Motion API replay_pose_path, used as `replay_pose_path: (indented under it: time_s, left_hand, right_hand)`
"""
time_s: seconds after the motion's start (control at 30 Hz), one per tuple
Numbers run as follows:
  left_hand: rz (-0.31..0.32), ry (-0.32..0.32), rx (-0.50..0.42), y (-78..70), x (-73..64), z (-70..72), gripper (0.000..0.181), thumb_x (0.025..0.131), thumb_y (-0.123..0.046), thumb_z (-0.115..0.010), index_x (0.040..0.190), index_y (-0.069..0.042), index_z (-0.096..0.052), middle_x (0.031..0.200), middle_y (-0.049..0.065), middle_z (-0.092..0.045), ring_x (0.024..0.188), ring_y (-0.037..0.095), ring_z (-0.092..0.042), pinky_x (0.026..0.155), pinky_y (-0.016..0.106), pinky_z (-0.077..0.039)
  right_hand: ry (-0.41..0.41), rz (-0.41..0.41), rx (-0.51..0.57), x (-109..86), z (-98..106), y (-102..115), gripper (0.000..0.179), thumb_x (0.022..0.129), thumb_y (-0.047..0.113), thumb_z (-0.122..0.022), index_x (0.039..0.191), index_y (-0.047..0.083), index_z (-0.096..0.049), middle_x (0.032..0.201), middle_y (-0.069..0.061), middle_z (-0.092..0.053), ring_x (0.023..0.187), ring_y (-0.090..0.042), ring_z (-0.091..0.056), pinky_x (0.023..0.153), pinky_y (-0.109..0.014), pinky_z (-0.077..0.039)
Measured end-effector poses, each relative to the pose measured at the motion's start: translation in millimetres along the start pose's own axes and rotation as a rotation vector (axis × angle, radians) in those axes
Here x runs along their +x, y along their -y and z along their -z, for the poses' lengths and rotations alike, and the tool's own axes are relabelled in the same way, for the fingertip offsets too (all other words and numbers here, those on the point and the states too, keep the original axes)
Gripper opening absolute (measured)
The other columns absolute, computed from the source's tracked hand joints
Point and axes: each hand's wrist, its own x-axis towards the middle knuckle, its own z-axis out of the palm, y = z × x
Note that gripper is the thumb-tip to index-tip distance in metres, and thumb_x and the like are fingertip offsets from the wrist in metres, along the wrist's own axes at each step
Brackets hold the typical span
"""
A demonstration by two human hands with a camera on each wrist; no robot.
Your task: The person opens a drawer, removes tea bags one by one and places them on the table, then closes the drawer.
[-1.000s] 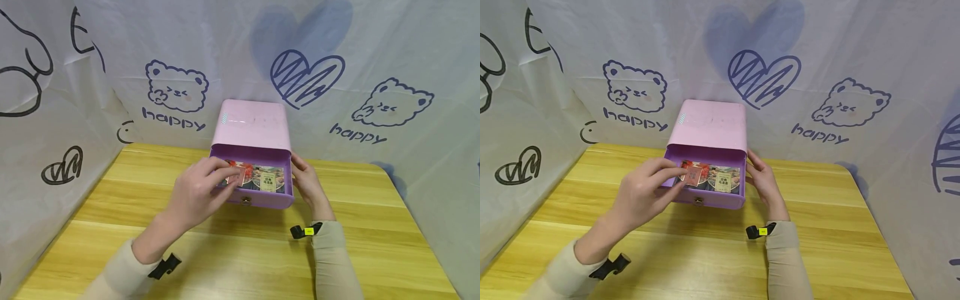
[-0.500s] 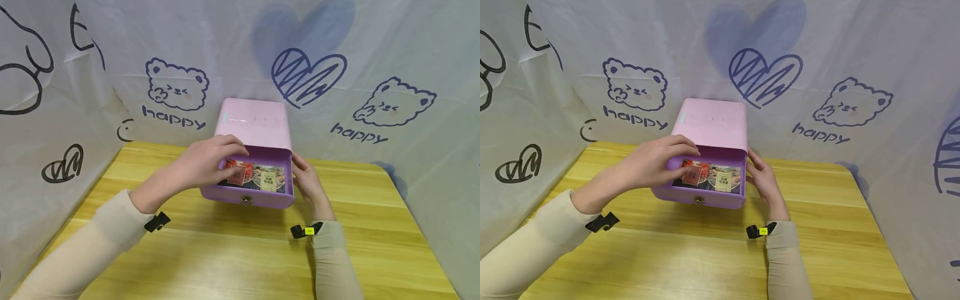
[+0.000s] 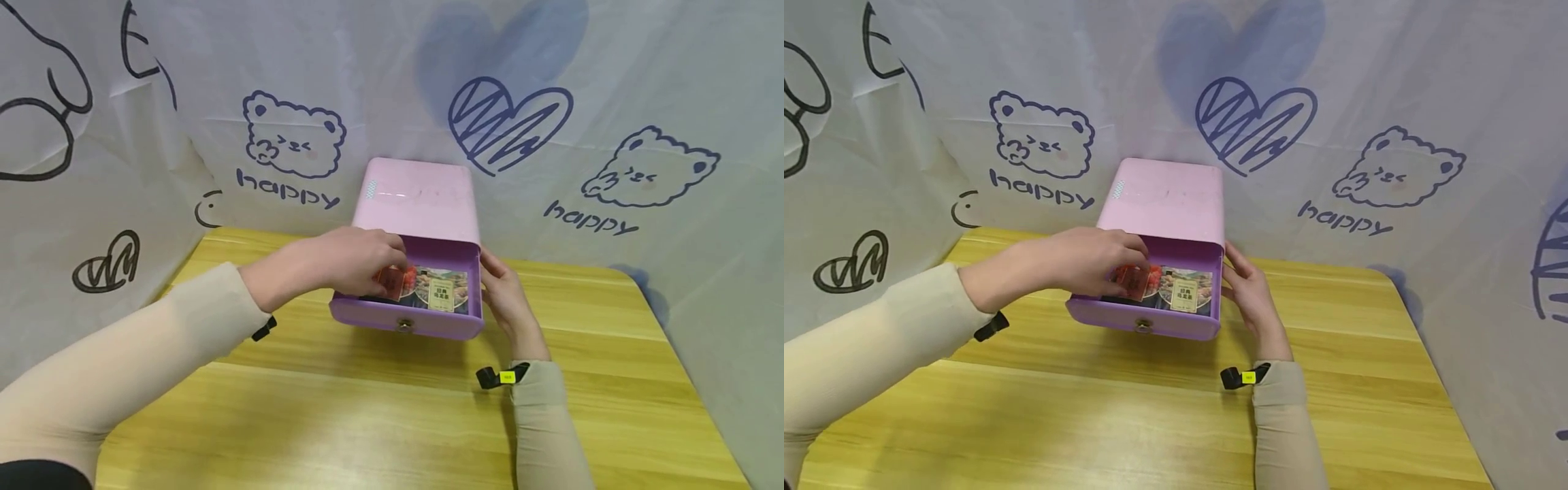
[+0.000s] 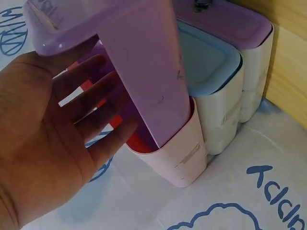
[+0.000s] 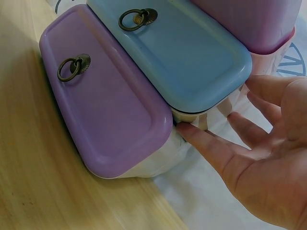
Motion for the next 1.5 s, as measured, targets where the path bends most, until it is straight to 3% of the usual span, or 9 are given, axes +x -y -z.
replay_pose_path:
  time_s: [0.23, 0.47, 0.7, 1.23, 1.5]
  left_hand:
    - [0.017, 0.113, 0.028, -2.4, 6.9, 1.0, 0.024, 0.091, -0.021, -0.079, 0.115, -0.019, -0.074, 0.115, -0.001, -0.065, 0.102, 0.016, -0.063, 0.093, 0.038, -0.056]
    - [0.005, 0.128, 0.098, -6.6, 11.1, -2.9, 0.027, 0.092, -0.022, -0.079, 0.117, -0.017, -0.072, 0.109, -0.001, -0.063, 0.095, 0.016, -0.063, 0.086, 0.037, -0.058]
    - [0.016, 0.133, 0.107, -6.8, 11.8, -7.1, 0.039, 0.090, -0.023, -0.080, 0.127, -0.016, -0.070, 0.121, 0.003, -0.065, 0.100, 0.020, -0.065, 0.090, 0.039, -0.060]
    - [0.010, 0.154, 0.122, -6.3, 13.8, -9.2, 0.050, 0.088, -0.025, -0.081, 0.136, -0.018, -0.067, 0.126, 0.003, -0.065, 0.103, 0.019, -0.064, 0.096, 0.039, -0.058]
    - [0.011, 0.149, 0.130, -4.7, 14.9, -8.3, 0.050, 0.089, -0.028, -0.081, 0.136, -0.018, -0.066, 0.120, 0.001, -0.065, 0.098, 0.017, -0.063, 0.093, 0.037, -0.058]
  right_hand:
    - [-0.002, -0.001, 0.010, 0.2, 0.1, 0.3, 0.055, 0.109, 0.019, -0.054, 0.161, 0.015, -0.038, 0.166, -0.006, -0.038, 0.134, -0.016, -0.051, 0.095, -0.023, -0.054]
    - [-0.001, 0.006, 0.021, 0.1, 0.1, 0.5, 0.055, 0.109, 0.017, -0.054, 0.161, 0.013, -0.038, 0.165, -0.007, -0.039, 0.125, -0.012, -0.055, 0.093, -0.023, -0.055]
    - [0.003, 0.006, 0.011, 0.0, 0.0, 0.8, 0.054, 0.109, 0.018, -0.053, 0.161, 0.014, -0.039, 0.165, -0.007, -0.039, 0.121, -0.010, -0.057, 0.092, -0.022, -0.054]
    - [0.002, -0.005, -0.016, -3.5, -0.7, 2.3, 0.056, 0.109, 0.022, -0.054, 0.162, 0.016, -0.037, 0.167, -0.005, -0.036, 0.131, -0.014, -0.052, 0.095, -0.022, -0.054]
    - [0.000, -0.009, -0.018, -1.7, 0.2, 1.8, 0.055, 0.109, 0.021, -0.053, 0.162, 0.017, -0.037, 0.167, -0.004, -0.036, 0.141, -0.021, -0.046, 0.097, -0.023, -0.052]
